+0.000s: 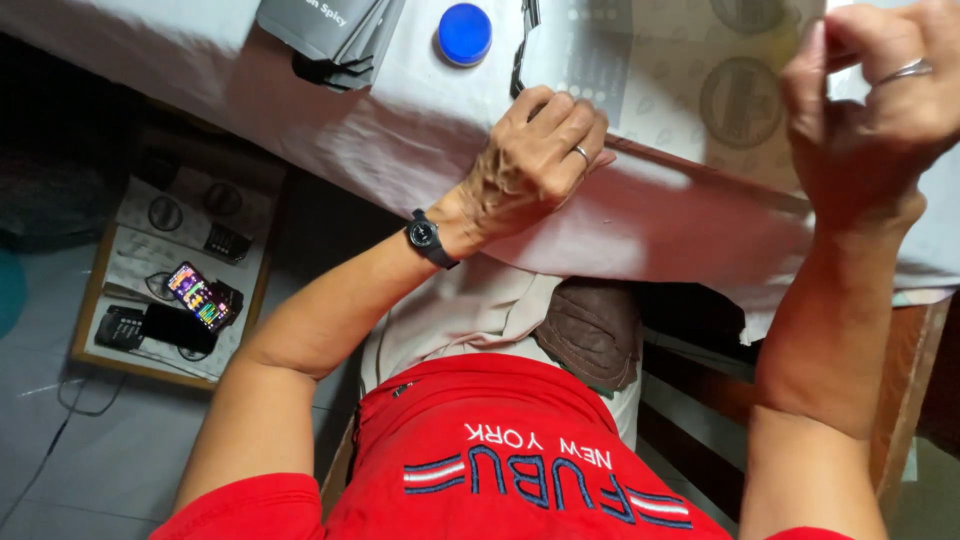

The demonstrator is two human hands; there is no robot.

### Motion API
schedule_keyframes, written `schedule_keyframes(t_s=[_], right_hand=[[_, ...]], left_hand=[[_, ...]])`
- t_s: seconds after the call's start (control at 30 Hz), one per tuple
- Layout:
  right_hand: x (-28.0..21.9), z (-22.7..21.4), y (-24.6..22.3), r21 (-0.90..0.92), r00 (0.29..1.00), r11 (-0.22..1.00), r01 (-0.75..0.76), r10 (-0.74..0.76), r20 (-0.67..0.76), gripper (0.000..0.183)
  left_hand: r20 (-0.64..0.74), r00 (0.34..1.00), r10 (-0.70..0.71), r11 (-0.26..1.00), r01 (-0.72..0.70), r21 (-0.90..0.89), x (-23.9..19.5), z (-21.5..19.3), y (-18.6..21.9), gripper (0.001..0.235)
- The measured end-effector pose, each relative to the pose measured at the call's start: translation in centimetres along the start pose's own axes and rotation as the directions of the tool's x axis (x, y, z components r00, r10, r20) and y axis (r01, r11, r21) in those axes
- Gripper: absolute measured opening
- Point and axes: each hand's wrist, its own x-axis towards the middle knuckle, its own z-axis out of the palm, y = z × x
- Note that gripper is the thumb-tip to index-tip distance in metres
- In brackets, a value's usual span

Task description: Folding and pressing paper food wrappers to prepare them for packaging food items.

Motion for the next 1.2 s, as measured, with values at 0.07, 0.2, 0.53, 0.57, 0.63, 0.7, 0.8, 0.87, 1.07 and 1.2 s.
schedule_keyframes(t_s=[0.07, 0.2, 0.53, 0.57, 0.63, 0.7, 0.8, 0.87, 1.07, 1.2], right_hand=[[1.1, 1.1, 0.4, -0.151, 0.979, 0.967, 0.203, -0.201, 0.028, 0.017], [2.7, 3.8, -2.2, -0.185, 0.905, 0.912, 0.366, -0.302, 0.299, 0.030], [4.2, 3.6, 2.6, 0.210, 0.859, 0.978, 0.002, -0.109, 0.500, 0.034], [4.1, 3.5, 2.7, 0.186, 0.869, 0.983, 0.010, -0.100, 0.485, 0.032], [4.3, 3.4, 2.7, 0.149, 0.884, 0.988, 0.023, -0.090, 0.459, 0.031], [4.6, 3.5, 2.7, 0.117, 0.898, 0.992, 0.038, -0.085, 0.431, 0.029], [4.8, 3.5, 2.4, 0.054, 0.921, 0.997, 0.064, -0.080, 0.381, 0.026], [4.8, 3.5, 2.1, -0.010, 0.939, 0.996, 0.087, -0.078, 0.335, 0.023], [3.6, 2.6, 0.8, -0.136, 0.960, 0.984, 0.117, -0.077, 0.268, 0.019], [2.9, 3.3, -1.0, -0.203, 0.969, 0.970, 0.134, -0.085, 0.232, 0.018]], left_hand=[[0.008, 0.999, -0.034, 0.998, 0.035, -0.048, 0.3, -0.2, -0.1, 0.023], [0.068, 0.990, -0.125, 0.990, 0.129, -0.049, -0.7, 1.3, 0.5, 0.033], [0.261, 0.926, -0.273, 0.953, 0.222, 0.208, -0.4, 2.9, 1.1, 0.070], [0.265, 0.925, -0.274, 0.953, 0.224, 0.204, -0.5, 3.0, 1.0, 0.073], [0.274, 0.922, -0.273, 0.955, 0.225, 0.194, -0.6, 2.8, 1.1, 0.074], [0.284, 0.919, -0.275, 0.955, 0.228, 0.187, -0.6, 2.7, 1.1, 0.074], [0.274, 0.922, -0.272, 0.951, 0.214, 0.225, -0.7, 2.8, 1.1, 0.076], [0.273, 0.921, -0.277, 0.951, 0.222, 0.215, -0.8, 3.0, 1.2, 0.076], [0.270, 0.922, -0.278, 0.949, 0.220, 0.225, -1.2, 3.2, 1.3, 0.077], [0.301, 0.912, -0.279, 0.947, 0.208, 0.247, -1.2, 3.3, 1.3, 0.078]])
